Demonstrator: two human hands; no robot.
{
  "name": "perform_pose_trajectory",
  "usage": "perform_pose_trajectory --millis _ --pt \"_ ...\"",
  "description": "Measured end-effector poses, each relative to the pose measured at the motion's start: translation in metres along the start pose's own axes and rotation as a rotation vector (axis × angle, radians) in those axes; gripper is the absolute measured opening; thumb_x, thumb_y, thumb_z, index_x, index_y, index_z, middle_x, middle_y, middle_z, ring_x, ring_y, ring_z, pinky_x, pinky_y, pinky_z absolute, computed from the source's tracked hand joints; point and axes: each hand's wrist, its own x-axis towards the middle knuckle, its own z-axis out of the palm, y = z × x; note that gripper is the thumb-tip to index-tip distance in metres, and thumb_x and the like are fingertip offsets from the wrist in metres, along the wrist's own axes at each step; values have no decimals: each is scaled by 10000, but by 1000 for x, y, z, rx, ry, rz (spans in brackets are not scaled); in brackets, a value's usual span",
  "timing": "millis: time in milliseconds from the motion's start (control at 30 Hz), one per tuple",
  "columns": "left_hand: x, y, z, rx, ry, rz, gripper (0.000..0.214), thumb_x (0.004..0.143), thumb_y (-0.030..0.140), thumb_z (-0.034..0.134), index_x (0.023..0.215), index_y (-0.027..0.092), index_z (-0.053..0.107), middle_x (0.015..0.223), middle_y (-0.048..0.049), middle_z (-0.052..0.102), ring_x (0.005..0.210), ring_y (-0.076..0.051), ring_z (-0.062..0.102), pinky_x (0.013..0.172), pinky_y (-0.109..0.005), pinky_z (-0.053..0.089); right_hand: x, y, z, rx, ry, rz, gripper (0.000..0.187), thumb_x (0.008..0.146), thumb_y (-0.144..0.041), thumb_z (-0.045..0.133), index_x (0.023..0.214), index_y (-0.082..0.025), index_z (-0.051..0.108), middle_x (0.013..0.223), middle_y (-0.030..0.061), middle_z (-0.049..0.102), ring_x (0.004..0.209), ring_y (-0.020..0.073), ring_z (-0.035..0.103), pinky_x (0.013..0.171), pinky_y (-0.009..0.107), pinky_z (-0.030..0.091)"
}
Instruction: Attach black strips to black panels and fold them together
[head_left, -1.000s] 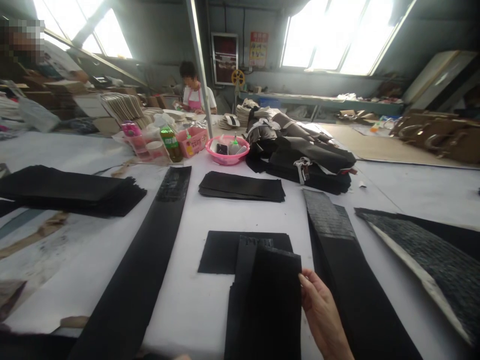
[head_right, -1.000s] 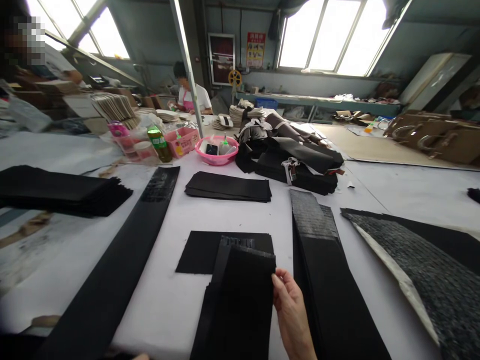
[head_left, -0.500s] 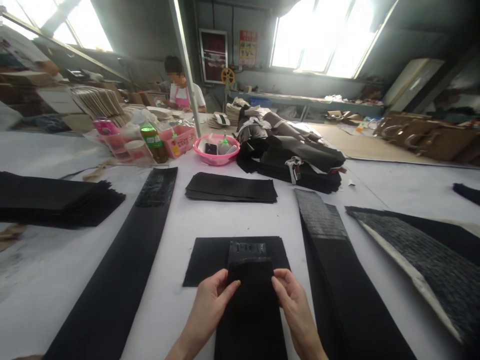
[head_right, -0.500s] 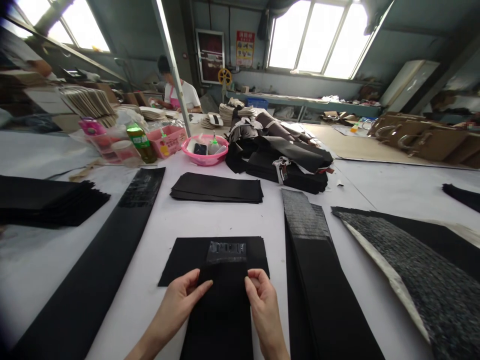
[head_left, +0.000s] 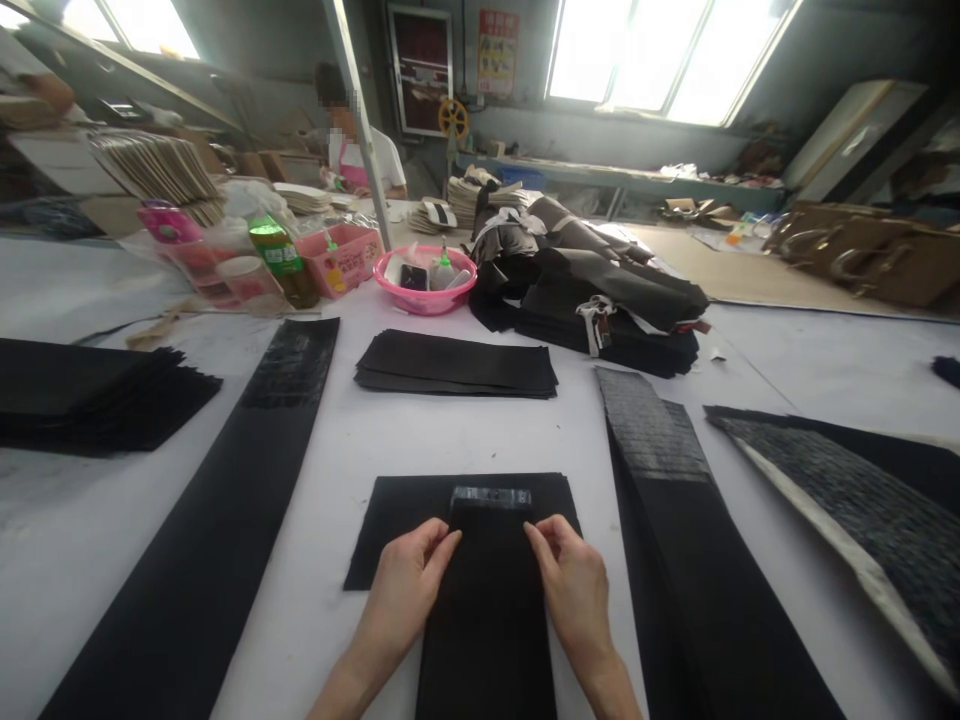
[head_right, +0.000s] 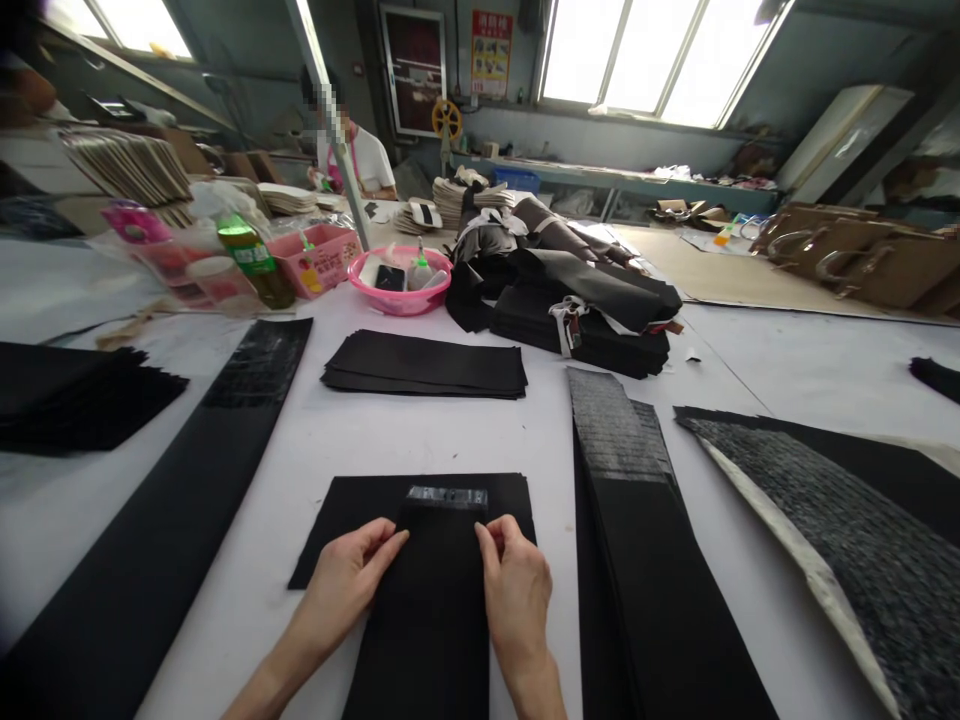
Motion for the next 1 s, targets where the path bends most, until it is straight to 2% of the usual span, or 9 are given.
perform_pose_trajectory --millis 267,567,1000 --pt "2 -3 4 -58 14 -96 417 888 542 467 655 197 499 561 35 513 502 -122 460 501 -225 306 5 0 3 -164 -11 19 337 921 -533 455 757 -265 576 652 -33 656 595 166 618 530 246 331" --pt "3 -2 1 -99 25 -123 413 907 520 436 654 200 498 523 43 486 447 -113 471 449 -213 301 8 1 3 -248 -34 25 375 920 -567 420 752 -271 576 612 -21 638 566 183 607 515 258 325" --pt "9 -3 3 -112 10 -204 412 885 527 455 629 206 457 471 53 491 333 -110 493 348 -196 295 9 2 5 -298 -58 46 384 917 -583 395 777 -275 578 671 -9 666 612 215 635 521 268 322"
